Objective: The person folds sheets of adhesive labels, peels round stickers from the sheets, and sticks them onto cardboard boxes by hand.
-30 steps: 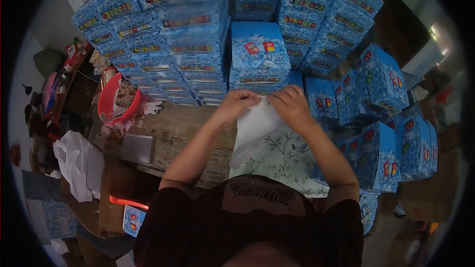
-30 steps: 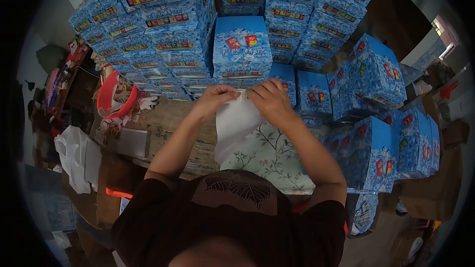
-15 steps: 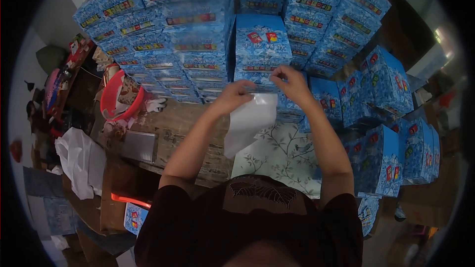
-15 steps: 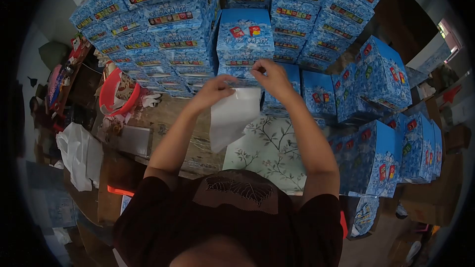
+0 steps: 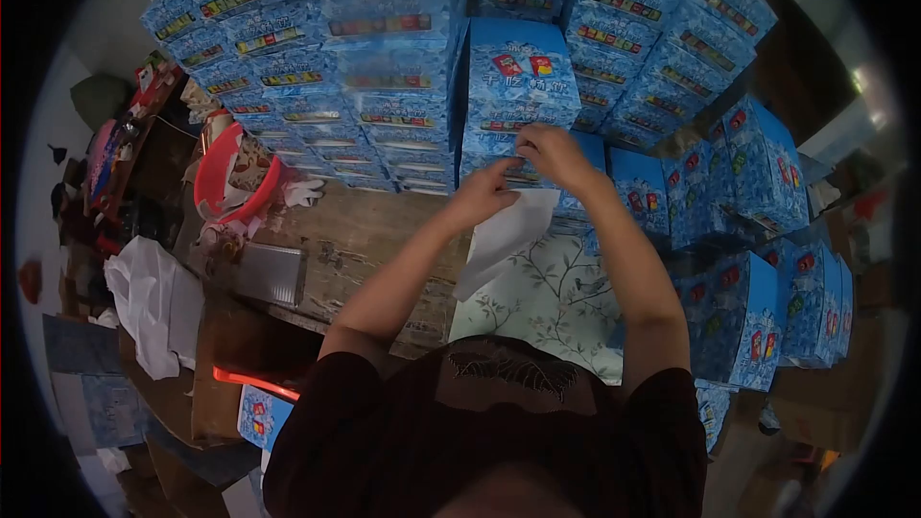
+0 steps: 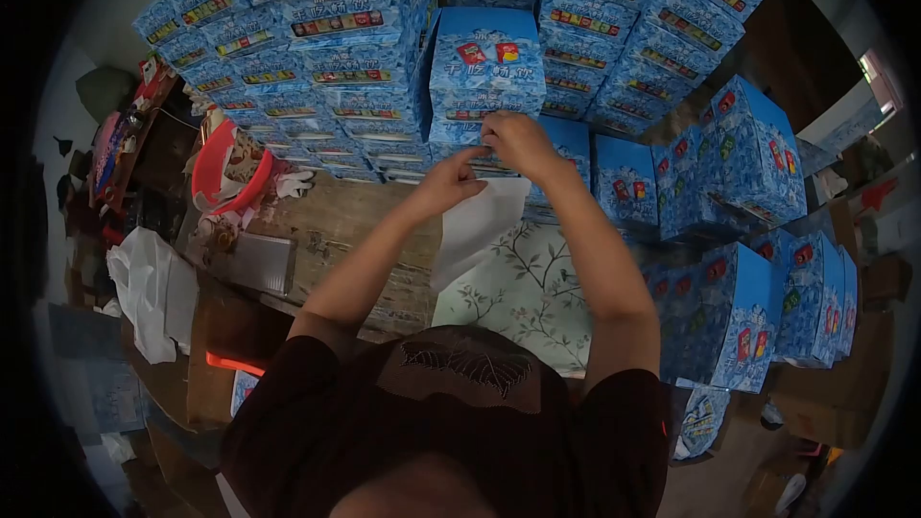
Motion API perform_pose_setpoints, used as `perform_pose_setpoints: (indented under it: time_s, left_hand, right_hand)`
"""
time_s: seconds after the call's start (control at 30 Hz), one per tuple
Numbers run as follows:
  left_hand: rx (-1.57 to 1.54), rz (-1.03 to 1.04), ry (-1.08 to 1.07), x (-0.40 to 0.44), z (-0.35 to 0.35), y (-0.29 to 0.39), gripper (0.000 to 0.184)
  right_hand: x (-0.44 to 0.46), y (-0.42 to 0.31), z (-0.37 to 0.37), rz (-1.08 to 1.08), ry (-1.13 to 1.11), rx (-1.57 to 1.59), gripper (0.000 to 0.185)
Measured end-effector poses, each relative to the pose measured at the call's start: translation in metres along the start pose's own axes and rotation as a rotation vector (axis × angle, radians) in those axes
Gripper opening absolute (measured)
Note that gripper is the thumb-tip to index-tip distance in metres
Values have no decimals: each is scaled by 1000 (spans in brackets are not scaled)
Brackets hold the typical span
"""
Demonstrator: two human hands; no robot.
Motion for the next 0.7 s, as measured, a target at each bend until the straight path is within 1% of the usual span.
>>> perform_pose_setpoints:
  time_s: [0.07,0.13,0.17,0.23,0.27,0.33,0.37,0.4,0.43,0.47,0.5,0.53,0.57,0.6,0.63,0.67,0.7]
  left_hand:
    - [42,-35,-19,7,3,-4,45]
    - [53,-45,-17,9,2,-4,46]
    - [65,-62,-12,7,2,-4,46]
    - [43,-50,-26,2,2,2,45]
    - [21,-38,-31,-1,0,7,44]
    - [-33,-21,12,-10,-8,17,41]
    - [-93,-8,52,-14,-12,20,39]
    - [-96,-11,56,-16,-12,21,39]
    - [-177,51,91,-18,-15,26,34]
    - [-257,116,123,-20,-18,32,29]
    - [-256,122,117,-22,-21,36,29]
    - [-265,58,118,-25,-24,35,25]
    - [-274,-9,119,-26,-24,33,21]
    - [-274,-4,115,-26,-23,35,21]
    - [-256,-29,119,-27,-22,34,16]
    - [-238,-54,124,-28,-21,33,12]
    - [-237,-52,122,-29,-20,35,12]
  right_hand:
    - [-1,1,-1,-11,8,-42,6]
    - [-3,-4,-2,-48,59,-182,7]
    - [-5,-6,-1,-43,61,-182,7]
    - [-11,-20,-12,-101,250,-385,8]
    - [-16,-26,-15,-101,254,-384,8]
    - [-32,-34,-29,-54,321,-93,10]
    - [-38,-38,-30,-56,316,-91,10]
    - [-43,-35,-25,-6,197,107,9]
    - [-48,-35,-19,48,80,304,9]
    - [-53,-40,-25,51,84,305,9]
    - [-57,-40,-29,139,48,353,9]
    - [-60,-37,-33,228,13,400,10]
    - [-63,-35,-37,230,20,395,10]
    - [-64,-38,-42,139,23,194,12]
    - [-65,-44,-44,49,24,-6,14]
    - [-65,-47,-42,49,27,-6,14]
    - [-65,-56,-40,-26,66,-27,13]
Point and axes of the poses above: each hand's wrist, its own x-axis towards the middle knuckle, its own z-axis out of the palm, y = z × x, the point moved 7 cm from there along x, towards the middle knuckle, and after that the axes turned 6 degrees about x, right-handed, at the moved point
